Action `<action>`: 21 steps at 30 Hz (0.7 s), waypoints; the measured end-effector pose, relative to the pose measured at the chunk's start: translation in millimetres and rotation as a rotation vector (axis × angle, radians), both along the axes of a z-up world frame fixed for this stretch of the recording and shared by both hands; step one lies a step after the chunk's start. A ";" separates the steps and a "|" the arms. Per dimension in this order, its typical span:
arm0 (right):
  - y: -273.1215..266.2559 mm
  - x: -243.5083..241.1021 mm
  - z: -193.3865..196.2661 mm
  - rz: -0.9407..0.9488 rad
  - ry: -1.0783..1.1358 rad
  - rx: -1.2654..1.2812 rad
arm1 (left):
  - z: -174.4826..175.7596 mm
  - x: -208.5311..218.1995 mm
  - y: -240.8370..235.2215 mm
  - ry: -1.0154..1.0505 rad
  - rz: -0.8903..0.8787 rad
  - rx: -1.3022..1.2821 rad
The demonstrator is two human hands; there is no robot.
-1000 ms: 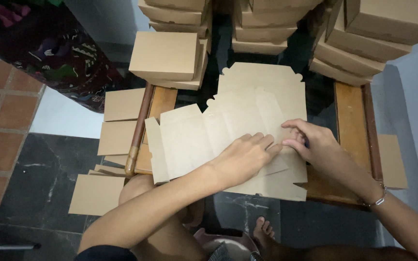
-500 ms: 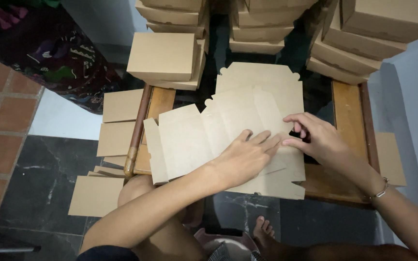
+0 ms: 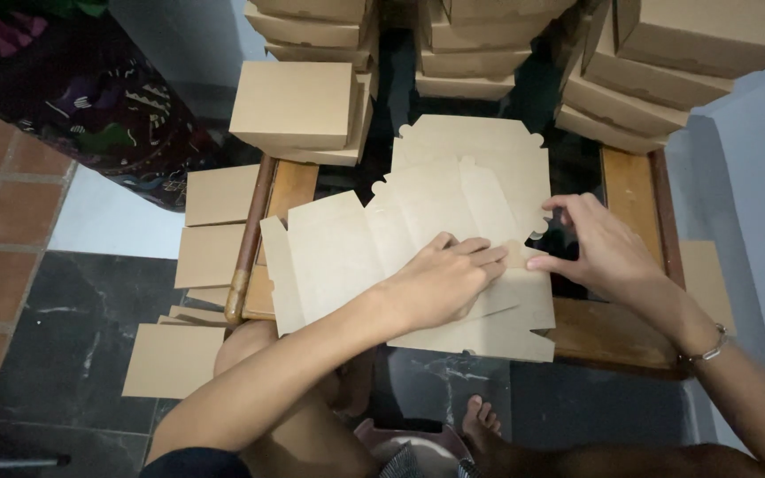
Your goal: Folding flat cardboard sheets into boxes
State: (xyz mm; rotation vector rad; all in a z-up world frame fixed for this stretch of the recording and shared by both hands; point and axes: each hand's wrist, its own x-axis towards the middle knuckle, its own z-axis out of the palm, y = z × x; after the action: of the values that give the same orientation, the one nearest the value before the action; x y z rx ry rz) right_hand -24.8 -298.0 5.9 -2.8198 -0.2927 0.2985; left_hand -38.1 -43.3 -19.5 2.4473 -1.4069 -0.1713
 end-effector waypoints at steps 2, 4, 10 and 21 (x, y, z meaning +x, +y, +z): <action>-2.6 -3.6 -4.6 -0.010 -0.024 0.003 | -6.4 2.2 0.7 -0.035 -0.005 -0.005; -5.1 -9.1 -7.6 -0.018 -0.046 0.005 | -5.3 3.6 3.3 -0.068 -0.008 -0.011; 6.8 -33.8 2.7 0.227 -0.189 0.253 | 16.2 4.8 15.1 0.012 -0.108 -0.054; 23.2 -23.4 2.3 -0.071 0.141 0.400 | 60.9 -0.1 24.7 0.272 -0.037 -0.029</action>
State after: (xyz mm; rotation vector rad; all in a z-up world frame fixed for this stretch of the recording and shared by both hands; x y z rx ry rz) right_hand -48.2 -274.7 8.2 -2.3966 -0.1958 0.3742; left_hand -38.3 -18.7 41.5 2.2725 -1.3255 -0.4692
